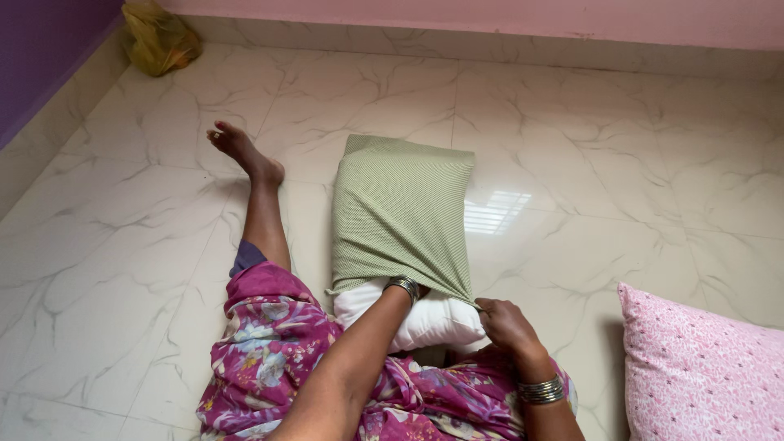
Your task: The person sits on the floor and inserts a white pillow into a light green patterned pillowcase. They align the corners, push the pillow inside, and repeatedly smooth and pat the pillowcase to ensure it fits neatly around the pillow.
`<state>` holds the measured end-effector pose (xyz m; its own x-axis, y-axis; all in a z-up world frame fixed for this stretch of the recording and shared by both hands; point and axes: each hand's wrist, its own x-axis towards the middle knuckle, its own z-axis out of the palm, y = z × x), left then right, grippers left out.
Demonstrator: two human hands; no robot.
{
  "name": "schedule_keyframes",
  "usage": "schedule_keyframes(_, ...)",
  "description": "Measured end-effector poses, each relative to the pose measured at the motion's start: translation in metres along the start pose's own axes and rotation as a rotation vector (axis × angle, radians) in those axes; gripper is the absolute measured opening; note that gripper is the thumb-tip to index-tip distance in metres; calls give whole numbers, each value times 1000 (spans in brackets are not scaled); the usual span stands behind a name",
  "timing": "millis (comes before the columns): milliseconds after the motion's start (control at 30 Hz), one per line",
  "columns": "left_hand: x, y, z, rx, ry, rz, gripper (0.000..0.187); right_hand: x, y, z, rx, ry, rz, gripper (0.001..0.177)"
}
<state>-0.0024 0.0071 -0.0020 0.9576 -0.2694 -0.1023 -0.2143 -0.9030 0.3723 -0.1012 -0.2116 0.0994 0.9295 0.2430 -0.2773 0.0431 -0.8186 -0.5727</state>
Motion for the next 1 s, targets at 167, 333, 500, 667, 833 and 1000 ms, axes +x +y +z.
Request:
schedule_keyframes(167, 0, -26, -6, 19, 24, -23, 40, -31, -32, 6, 76, 14, -68, 28)
schedule_keyframes(333, 15, -30, -5, 6, 61, -28, 36, -40, -28, 30, 35, -26, -107, 27)
schedule_keyframes(500, 1, -28, 0, -9, 98, -29, 34, -21, -9, 34, 46, -222, 106, 35)
schedule_keyframes(667, -59, -55, -4, -58, 208, -80, 34, -16, -6, 36, -138, -236, 174, 36)
schedule_keyframes(833, -151, -131, -2, -218, 312, -420, 34, -19, -2, 31, -188, -291, 214, 28)
schedule_keyframes(1000, -151, -188, 20, -472, 732, -672, 28, -25, -7, 38, 532, -558, -172, 17)
